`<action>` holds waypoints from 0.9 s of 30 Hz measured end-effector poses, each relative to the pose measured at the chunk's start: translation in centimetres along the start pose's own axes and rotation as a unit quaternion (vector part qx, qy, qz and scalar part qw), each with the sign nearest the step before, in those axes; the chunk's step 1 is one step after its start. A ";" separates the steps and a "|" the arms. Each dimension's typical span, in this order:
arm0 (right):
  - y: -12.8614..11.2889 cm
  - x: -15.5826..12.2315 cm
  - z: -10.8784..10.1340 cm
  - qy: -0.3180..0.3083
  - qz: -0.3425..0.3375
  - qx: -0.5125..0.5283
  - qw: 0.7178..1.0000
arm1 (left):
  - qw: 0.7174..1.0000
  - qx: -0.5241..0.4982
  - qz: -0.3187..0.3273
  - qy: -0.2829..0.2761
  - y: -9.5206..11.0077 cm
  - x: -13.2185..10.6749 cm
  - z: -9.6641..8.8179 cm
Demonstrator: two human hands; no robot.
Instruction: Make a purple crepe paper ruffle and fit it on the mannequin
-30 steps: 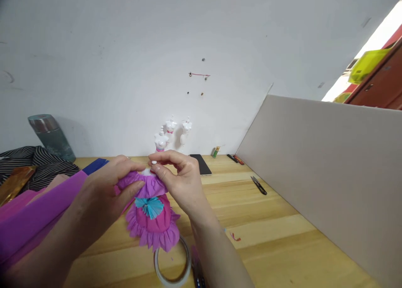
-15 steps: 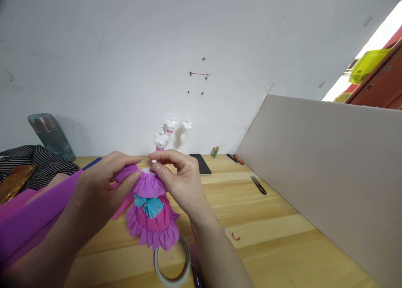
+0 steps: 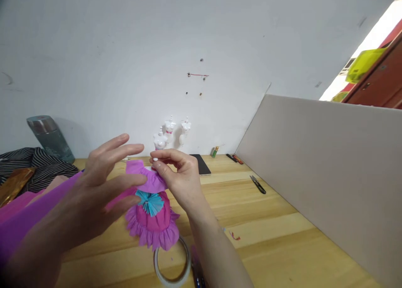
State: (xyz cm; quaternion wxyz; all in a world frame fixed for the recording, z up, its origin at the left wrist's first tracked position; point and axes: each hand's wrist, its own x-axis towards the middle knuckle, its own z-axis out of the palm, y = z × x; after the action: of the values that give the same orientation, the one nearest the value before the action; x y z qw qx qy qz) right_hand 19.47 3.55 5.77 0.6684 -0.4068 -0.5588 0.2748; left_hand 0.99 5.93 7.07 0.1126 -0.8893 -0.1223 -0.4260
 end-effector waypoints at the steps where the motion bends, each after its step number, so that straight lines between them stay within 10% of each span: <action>1: 0.1 0.0 0.0 0.001 -0.002 0.003 1.000 | 0.999 0.021 0.022 0.012 -0.2 0.0 0.5; 12: 0.1 0.1 -0.1 0.008 0.001 0.012 1.000 | 0.967 0.086 0.179 0.161 -1.1 0.3 3.3; 27: -0.1 0.3 -0.3 0.010 -0.012 -0.011 1.000 | 0.978 0.056 0.190 0.065 -1.5 0.1 2.6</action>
State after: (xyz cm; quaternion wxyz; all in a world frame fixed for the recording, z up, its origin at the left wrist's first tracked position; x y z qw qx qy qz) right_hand 19.79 3.69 5.99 0.6724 -0.4103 -0.5600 0.2567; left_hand 2.48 8.19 5.73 0.2490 -0.8591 0.0327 -0.4460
